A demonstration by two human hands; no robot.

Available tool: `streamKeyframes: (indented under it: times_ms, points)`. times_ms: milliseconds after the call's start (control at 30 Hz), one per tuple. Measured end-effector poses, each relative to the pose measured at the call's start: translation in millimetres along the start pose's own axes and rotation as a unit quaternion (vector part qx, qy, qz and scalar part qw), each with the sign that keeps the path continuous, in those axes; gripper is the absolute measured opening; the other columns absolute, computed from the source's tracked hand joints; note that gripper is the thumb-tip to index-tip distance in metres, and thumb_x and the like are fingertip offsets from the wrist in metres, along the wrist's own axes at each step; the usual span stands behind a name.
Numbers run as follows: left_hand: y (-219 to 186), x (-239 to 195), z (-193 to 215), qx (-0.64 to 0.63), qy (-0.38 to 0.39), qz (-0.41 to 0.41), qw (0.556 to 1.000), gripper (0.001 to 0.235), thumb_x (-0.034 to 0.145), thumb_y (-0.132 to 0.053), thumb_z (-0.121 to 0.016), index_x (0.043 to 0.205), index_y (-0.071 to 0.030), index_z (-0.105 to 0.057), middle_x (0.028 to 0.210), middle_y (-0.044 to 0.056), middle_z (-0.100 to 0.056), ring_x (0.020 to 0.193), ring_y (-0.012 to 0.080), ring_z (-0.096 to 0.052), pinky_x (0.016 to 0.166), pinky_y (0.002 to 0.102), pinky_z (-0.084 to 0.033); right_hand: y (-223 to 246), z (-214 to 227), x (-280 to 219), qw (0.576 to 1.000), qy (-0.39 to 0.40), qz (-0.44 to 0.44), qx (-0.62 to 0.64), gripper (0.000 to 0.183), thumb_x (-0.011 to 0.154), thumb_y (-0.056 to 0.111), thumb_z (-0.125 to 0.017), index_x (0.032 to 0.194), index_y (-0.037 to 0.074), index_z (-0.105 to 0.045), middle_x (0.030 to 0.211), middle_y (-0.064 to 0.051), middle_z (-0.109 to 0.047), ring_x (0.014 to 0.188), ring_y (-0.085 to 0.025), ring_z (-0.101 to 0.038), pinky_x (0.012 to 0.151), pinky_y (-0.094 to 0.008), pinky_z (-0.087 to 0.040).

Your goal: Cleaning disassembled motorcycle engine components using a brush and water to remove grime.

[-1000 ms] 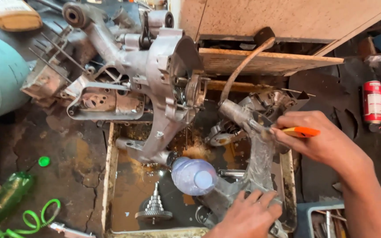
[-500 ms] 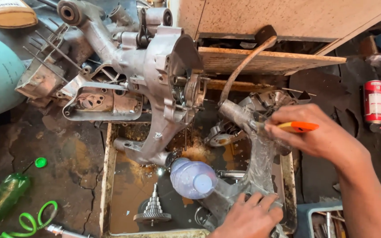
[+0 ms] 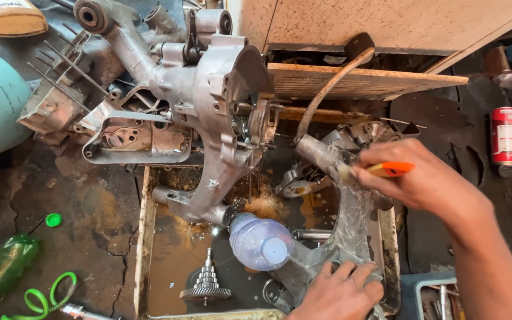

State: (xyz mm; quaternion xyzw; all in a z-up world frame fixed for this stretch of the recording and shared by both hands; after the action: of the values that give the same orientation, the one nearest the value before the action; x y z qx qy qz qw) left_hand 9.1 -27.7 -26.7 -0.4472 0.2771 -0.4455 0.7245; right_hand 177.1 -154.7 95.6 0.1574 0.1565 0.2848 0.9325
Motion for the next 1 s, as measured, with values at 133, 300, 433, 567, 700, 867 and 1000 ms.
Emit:
streamKeyframes:
  times_ms: [133, 300, 433, 567, 700, 867, 1000]
  points:
    - [-1.3, -4.3, 1.7, -0.008, -0.023, -0.015, 1.0, 0.054, 0.094, -0.042, -0.051, 0.125, 0.002, -0.051, 0.158, 0.032, -0.039, 0.128, 0.0531, -0.044, 0.088, 0.073, -0.035, -10.0, -6.0, -11.0, 0.967, 0.133, -0.197, -0.089, 0.043, 0.096, 0.035, -0.066, 0.063, 0.013, -0.051, 0.051, -0.004, -0.052, 0.053, -0.02, -0.041, 0.057, -0.032, -0.042]
    - [2.9, -3.1, -2.6, -0.021, -0.021, -0.019, 0.999, 0.05, 0.096, -0.042, -0.05, 0.123, 0.0, -0.049, 0.158, 0.03, -0.038, 0.128, 0.0512, -0.043, 0.091, 0.071, -0.034, 18.4, 7.0, -8.6, 0.997, -0.069, -0.03, 0.006, 0.024, 0.098, 0.025, -0.064, 0.082, 0.008, -0.069, 0.069, -0.001, -0.066, 0.06, -0.017, -0.06, 0.059, -0.033, -0.043]
    - [-1.6, -0.5, 2.2, -0.026, 0.013, 0.013, 0.999, 0.05, 0.093, -0.039, -0.055, 0.123, 0.002, -0.051, 0.159, 0.03, -0.036, 0.134, 0.0507, -0.038, 0.095, 0.073, -0.031, -1.5, -0.5, -8.4, 0.998, 0.034, -0.044, 0.001, 0.025, 0.095, 0.026, -0.067, 0.074, 0.013, -0.067, 0.066, 0.003, -0.065, 0.054, -0.013, -0.059, 0.057, -0.029, -0.052]
    - [2.5, -2.8, -5.8, -0.012, -0.019, -0.003, 1.0, 0.05, 0.096, -0.043, -0.05, 0.124, -0.001, -0.05, 0.158, 0.029, -0.039, 0.13, 0.0496, -0.042, 0.091, 0.07, -0.034, 7.2, 2.6, -0.6, 0.999, -0.003, -0.036, -0.008, 0.032, 0.098, 0.025, -0.064, 0.071, 0.008, -0.064, 0.066, -0.001, -0.064, 0.056, -0.018, -0.056, 0.058, -0.035, -0.043]
    - [4.3, -1.0, -10.0, -0.003, -0.041, -0.01, 0.999, 0.048, 0.096, -0.041, -0.052, 0.121, 0.0, -0.05, 0.157, 0.03, -0.041, 0.128, 0.0503, -0.044, 0.092, 0.072, -0.034, -2.1, 5.8, -1.4, 0.956, 0.174, -0.234, -0.039, 0.032, 0.097, 0.033, -0.066, 0.07, 0.018, -0.07, 0.066, 0.009, -0.075, 0.057, -0.005, -0.074, 0.059, -0.019, -0.063]
    - [2.4, 0.7, -0.7, -0.019, -0.012, -0.002, 1.0, 0.05, 0.096, -0.042, -0.05, 0.124, 0.0, -0.049, 0.158, 0.03, -0.038, 0.131, 0.0501, -0.04, 0.093, 0.072, -0.032, -16.9, -3.7, -1.1, 1.0, 0.003, -0.024, -0.015, 0.015, 0.094, 0.024, -0.065, 0.092, 0.013, -0.076, 0.079, 0.001, -0.076, 0.065, -0.014, -0.072, 0.066, -0.024, -0.066]
    - [2.1, 0.2, -5.4, -0.002, -0.002, 0.004, 1.0, 0.052, 0.093, -0.041, -0.053, 0.125, -0.001, -0.05, 0.159, 0.03, -0.037, 0.129, 0.0506, -0.041, 0.089, 0.069, -0.033, -3.4, 9.7, -0.9, 0.996, 0.057, -0.073, -0.012, 0.042, 0.098, 0.025, -0.063, 0.058, 0.013, -0.057, 0.052, 0.002, -0.056, 0.045, -0.015, -0.05, 0.053, -0.031, -0.046]
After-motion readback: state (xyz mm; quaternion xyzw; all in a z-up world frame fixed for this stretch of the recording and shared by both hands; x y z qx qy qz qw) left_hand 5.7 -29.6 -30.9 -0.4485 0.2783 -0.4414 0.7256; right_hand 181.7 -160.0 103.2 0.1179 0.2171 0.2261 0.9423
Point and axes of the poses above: each hand's wrist, its own x-axis towards the middle knuckle, its own z-axis out of the back of the hand, y = z × x, the point moved 2 cm from there along x, towards the middle knuckle
